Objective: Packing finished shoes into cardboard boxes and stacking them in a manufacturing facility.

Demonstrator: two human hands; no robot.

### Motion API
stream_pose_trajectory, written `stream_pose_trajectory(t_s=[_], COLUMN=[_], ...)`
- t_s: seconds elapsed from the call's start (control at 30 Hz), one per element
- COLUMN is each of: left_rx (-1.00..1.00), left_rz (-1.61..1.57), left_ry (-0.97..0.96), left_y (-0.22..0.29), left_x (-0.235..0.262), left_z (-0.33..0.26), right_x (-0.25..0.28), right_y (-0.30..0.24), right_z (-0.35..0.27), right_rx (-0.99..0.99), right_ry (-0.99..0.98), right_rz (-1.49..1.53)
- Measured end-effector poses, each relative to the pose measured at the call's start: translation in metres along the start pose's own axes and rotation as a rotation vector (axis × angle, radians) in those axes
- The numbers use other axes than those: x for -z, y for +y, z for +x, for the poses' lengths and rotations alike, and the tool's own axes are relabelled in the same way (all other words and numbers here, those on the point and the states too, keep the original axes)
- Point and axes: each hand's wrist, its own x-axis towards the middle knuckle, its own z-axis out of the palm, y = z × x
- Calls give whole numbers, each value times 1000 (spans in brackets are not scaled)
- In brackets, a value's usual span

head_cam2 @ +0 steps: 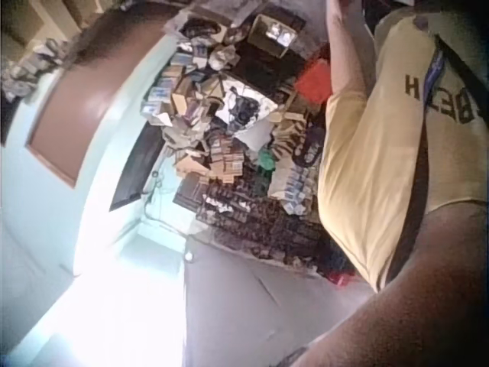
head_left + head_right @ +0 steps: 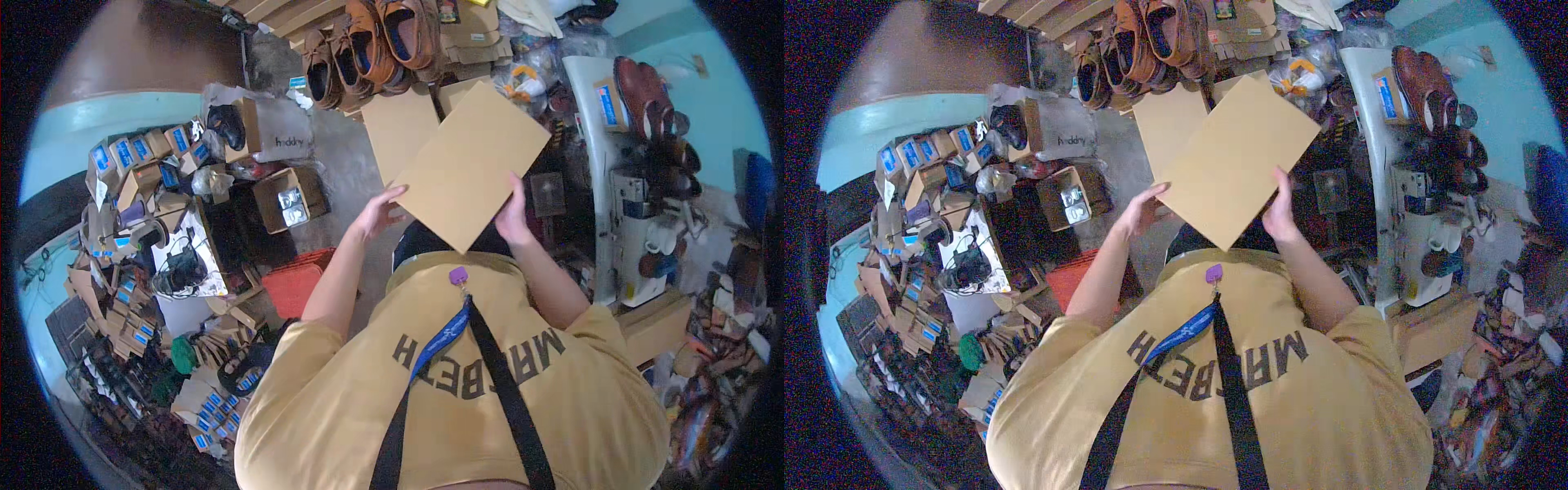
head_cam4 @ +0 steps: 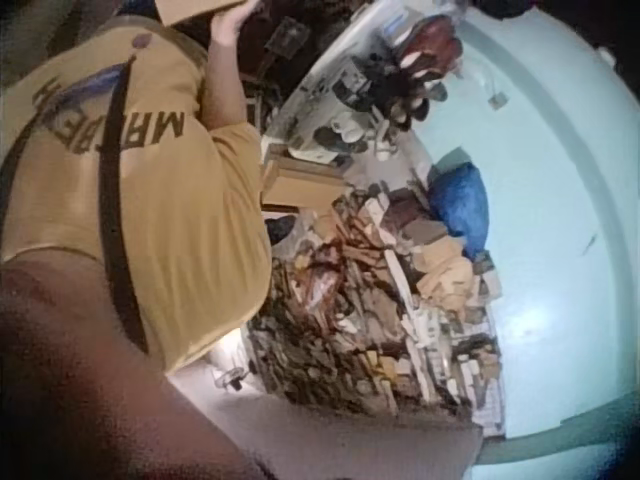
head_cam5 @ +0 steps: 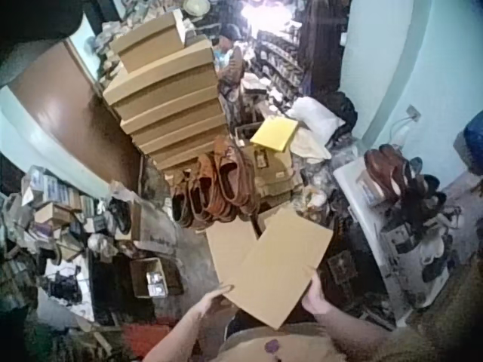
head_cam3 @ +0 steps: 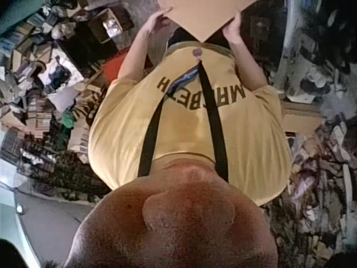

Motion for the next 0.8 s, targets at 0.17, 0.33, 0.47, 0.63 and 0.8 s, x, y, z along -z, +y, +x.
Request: stream_pose_trajectory(t_s=[0.17, 0.33, 0.47, 0.63, 0.8], left_rx=[-313, -415, -394, -63, -172], left_rz=[-239, -225, -70, 12, -67], left_ry=[286, 289, 333, 315, 109], left_y=[-44, -10, -21, -19, 4], left_x=[9, 24, 60, 93, 67], left_z=[11, 8, 50, 38, 50], right_x=[11, 13, 28, -13, 30], right_y=[58, 45, 41, 15, 61], right_z=[4, 6, 36, 26, 60], right_rx=[-379, -618, -742, -708, -553], right_ry=[-134, -240, -322, -179, -115], right_rz=[-32, -392, -885, -833, -619])
